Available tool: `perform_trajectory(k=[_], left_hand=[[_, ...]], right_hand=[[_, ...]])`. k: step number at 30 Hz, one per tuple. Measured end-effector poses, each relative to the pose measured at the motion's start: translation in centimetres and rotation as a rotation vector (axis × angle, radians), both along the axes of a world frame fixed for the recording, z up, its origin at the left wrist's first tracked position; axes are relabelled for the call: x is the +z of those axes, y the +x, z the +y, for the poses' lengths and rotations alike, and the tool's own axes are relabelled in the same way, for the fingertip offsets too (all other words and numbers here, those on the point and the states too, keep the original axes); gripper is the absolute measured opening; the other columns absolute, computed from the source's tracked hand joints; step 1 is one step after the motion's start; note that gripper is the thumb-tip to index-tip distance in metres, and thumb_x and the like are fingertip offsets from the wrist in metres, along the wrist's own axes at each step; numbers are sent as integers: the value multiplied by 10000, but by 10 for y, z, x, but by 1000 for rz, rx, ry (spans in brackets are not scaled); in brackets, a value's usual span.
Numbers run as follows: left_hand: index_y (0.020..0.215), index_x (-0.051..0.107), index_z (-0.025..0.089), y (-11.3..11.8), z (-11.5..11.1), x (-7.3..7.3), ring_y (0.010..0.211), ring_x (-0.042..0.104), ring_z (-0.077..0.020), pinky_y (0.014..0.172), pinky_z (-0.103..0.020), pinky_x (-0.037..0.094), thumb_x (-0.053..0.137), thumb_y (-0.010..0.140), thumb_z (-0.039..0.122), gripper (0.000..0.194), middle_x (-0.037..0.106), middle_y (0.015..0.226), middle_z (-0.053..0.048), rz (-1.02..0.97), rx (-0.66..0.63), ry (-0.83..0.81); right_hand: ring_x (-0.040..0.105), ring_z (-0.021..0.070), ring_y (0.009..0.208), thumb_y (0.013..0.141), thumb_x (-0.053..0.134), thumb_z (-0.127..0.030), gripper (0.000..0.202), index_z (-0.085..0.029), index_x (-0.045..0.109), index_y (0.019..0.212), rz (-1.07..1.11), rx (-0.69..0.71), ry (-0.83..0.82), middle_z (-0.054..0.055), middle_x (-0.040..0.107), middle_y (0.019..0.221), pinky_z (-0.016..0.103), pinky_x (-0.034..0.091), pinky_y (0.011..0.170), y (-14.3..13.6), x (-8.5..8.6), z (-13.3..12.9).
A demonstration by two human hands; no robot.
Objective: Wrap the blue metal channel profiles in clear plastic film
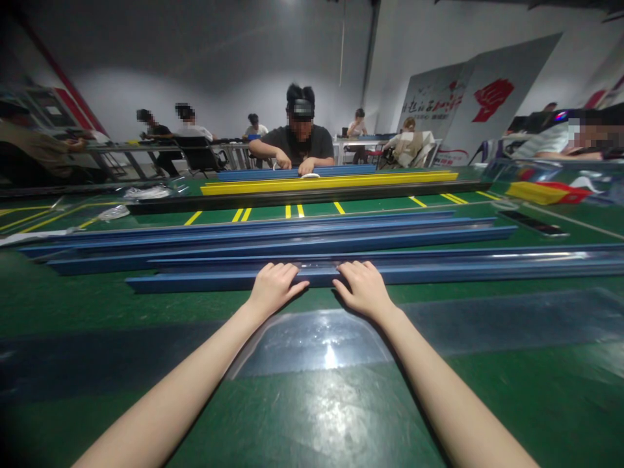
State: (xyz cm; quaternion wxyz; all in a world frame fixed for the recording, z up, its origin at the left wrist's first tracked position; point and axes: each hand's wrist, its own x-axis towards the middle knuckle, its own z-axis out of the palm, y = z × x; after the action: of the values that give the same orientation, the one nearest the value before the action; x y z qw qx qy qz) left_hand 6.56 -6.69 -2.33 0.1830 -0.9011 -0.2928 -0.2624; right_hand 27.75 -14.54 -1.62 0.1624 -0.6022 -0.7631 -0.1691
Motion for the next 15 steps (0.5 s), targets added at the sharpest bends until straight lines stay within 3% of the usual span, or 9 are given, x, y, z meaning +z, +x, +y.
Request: perform_trajectory(k=[15], left_hand=[[837, 568, 162, 0, 1, -2, 703, 570, -175, 638, -303, 312, 466, 839, 463, 318, 645, 781, -38, -26, -1, -3]], right_hand=[[536, 191, 842, 860, 385, -346, 305, -147, 575, 993, 5, -7, 3, 71, 649, 956, 305, 293, 730, -1, 0, 0]])
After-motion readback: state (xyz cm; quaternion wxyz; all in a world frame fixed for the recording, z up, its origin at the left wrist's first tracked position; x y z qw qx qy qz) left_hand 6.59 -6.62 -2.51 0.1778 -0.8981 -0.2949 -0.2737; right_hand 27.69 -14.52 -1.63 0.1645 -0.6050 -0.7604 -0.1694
